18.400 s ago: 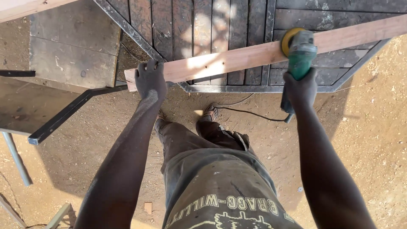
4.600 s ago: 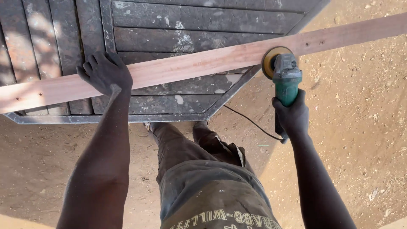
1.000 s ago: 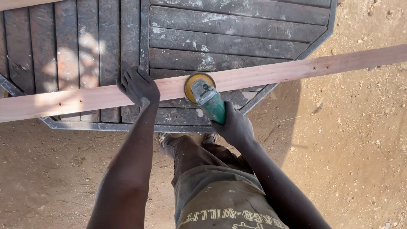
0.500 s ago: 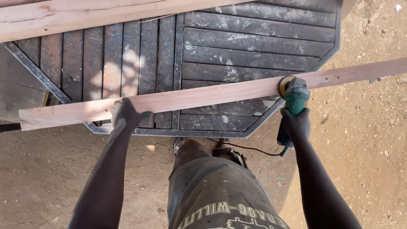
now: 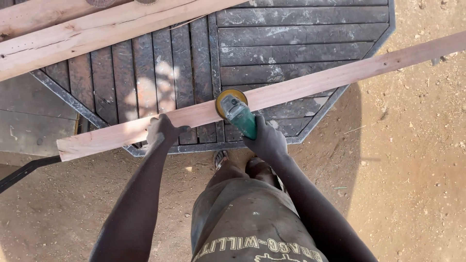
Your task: Sanding a wooden plank using an angle grinder with a sanding disc on a workshop table.
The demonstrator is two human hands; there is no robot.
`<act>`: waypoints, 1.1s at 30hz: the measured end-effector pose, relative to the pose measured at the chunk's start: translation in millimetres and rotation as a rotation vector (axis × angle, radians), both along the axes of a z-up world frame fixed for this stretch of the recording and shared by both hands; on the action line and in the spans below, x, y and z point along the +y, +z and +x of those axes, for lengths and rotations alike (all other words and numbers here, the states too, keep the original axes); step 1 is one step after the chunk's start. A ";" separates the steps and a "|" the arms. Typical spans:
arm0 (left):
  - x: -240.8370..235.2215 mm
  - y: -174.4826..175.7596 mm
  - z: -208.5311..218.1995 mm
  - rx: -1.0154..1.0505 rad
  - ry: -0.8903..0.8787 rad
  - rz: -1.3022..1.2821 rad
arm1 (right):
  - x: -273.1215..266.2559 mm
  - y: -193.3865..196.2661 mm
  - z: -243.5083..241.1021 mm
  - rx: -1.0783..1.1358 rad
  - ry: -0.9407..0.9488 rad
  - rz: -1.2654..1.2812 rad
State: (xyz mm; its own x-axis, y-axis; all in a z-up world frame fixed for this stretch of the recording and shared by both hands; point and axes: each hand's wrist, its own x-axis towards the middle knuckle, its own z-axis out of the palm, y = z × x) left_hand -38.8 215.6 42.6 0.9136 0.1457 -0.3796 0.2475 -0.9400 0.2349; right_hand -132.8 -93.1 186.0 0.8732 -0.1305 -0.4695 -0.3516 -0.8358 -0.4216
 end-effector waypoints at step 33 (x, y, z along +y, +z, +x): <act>105.0 62.7 -1.4 0.064 0.231 -0.171 | -56.8 -6.6 20.1 -0.030 -0.563 -0.053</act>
